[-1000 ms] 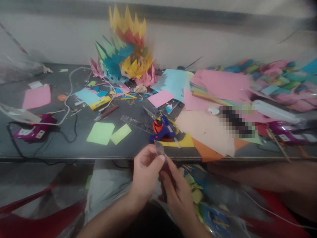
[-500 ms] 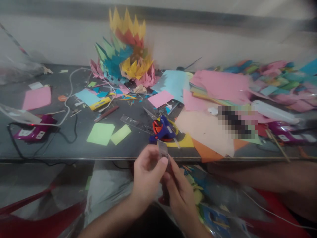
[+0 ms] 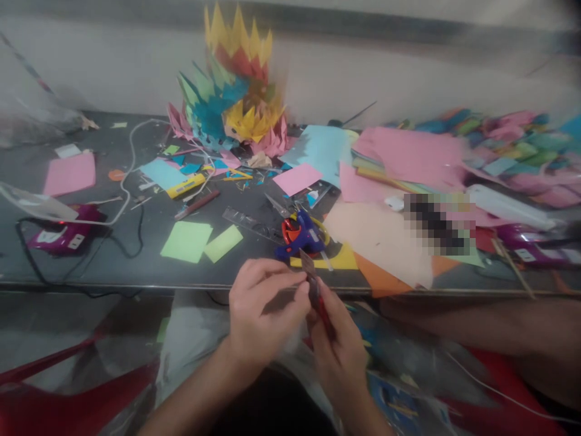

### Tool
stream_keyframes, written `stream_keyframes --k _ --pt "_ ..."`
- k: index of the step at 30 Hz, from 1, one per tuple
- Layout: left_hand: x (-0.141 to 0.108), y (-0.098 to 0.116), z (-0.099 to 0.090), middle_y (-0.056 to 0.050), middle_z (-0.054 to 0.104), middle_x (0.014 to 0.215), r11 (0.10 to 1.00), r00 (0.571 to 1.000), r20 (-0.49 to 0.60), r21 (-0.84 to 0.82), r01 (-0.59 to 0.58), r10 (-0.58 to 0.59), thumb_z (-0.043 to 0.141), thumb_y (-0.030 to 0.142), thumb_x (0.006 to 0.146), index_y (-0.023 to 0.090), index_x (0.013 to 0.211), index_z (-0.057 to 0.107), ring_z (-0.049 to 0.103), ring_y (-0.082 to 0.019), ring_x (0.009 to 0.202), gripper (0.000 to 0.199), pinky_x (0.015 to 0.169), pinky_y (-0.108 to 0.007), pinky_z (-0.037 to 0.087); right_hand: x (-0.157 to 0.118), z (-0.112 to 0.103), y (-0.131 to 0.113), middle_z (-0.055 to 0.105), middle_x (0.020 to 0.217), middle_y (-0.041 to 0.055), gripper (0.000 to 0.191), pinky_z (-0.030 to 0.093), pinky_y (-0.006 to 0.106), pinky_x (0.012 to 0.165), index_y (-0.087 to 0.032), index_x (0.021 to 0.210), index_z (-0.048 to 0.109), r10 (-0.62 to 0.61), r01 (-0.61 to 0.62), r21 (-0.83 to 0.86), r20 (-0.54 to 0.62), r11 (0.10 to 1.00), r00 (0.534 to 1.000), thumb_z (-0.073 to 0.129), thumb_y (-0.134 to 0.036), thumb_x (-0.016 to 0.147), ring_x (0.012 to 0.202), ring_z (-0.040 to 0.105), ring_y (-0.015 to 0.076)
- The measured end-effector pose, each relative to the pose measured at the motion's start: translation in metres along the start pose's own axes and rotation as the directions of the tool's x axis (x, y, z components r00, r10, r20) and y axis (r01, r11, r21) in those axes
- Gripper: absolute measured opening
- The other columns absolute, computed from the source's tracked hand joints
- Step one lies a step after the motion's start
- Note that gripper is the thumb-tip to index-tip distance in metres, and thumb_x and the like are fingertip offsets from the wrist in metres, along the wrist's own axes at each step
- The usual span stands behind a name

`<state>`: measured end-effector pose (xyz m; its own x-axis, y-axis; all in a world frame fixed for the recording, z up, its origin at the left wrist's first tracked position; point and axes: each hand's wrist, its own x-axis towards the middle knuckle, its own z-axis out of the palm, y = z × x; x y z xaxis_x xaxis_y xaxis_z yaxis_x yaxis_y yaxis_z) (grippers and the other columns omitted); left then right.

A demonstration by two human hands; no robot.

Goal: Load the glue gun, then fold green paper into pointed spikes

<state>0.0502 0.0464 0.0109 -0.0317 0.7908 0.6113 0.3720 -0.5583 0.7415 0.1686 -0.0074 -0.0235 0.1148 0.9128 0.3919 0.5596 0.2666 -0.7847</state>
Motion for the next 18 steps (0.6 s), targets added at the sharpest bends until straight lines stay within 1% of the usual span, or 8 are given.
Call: stream_keyframes --k 3,6,9,13,18 --pt "0.001 0.0004 -0.0007 -0.002 0.063 0.075 0.999 0.999 -0.001 0.033 -0.042 0.042 0.064 0.013 0.073 0.018 0.077 0.068 0.057 -0.012 0.069 0.008 0.063 -0.027 0.049 0.0003 -0.0012 0.0035 0.063 0.109 0.0044 0.054 0.056 0.029 0.072 -0.032 0.135 0.039 -0.067 0.068 -0.05 0.025 0.996 0.997 0.045 -0.01 0.086 0.092 0.063 0.017" --pt "0.0027 -0.0005 -0.0011 -0.001 0.061 0.072 0.997 0.998 0.011 0.046 -0.059 0.059 0.063 0.013 0.073 0.018 0.075 0.067 0.056 -0.012 0.067 0.007 0.063 -0.027 0.048 0.002 -0.0025 0.0054 0.062 0.11 0.0045 0.058 0.054 0.028 0.075 -0.032 0.136 0.037 -0.122 0.124 -0.088 0.033 0.988 0.992 0.045 -0.007 0.084 0.099 0.06 0.017" --pt "0.0046 -0.0024 -0.0012 -0.001 0.061 0.073 0.997 0.998 0.034 0.053 -0.063 0.061 0.062 0.013 0.074 0.017 0.074 0.066 0.055 -0.013 0.069 0.005 0.064 -0.027 0.047 0.0046 -0.0038 0.0056 0.062 0.11 0.0048 0.056 0.054 0.028 0.077 -0.031 0.135 0.039 -0.143 0.146 -0.109 0.033 0.983 0.989 0.046 -0.007 0.084 0.099 0.061 0.0168" --pt "0.0063 -0.0057 -0.0016 -0.002 0.06 0.074 0.995 0.993 0.097 0.062 -0.077 0.071 0.06 0.014 0.076 0.017 0.073 0.063 0.055 -0.014 0.072 0.005 0.068 -0.028 0.047 0.0054 -0.005 0.0069 0.063 0.108 0.0066 0.053 0.054 0.029 0.076 -0.028 0.134 0.042 -0.161 0.165 -0.138 0.042 0.977 0.986 0.046 -0.01 0.085 0.096 0.062 0.0181" --pt "0.0067 -0.0075 -0.0024 -0.002 0.059 0.075 0.991 0.985 0.155 0.091 -0.093 0.078 0.056 0.016 0.079 0.017 0.073 0.059 0.053 -0.014 0.072 0.007 0.068 -0.028 0.045 0.0043 -0.0058 0.0082 0.063 0.107 0.0065 0.056 0.054 0.028 0.075 -0.029 0.136 0.038 -0.159 0.167 -0.144 0.071 0.975 0.985 0.046 -0.009 0.085 0.094 0.062 0.0171"
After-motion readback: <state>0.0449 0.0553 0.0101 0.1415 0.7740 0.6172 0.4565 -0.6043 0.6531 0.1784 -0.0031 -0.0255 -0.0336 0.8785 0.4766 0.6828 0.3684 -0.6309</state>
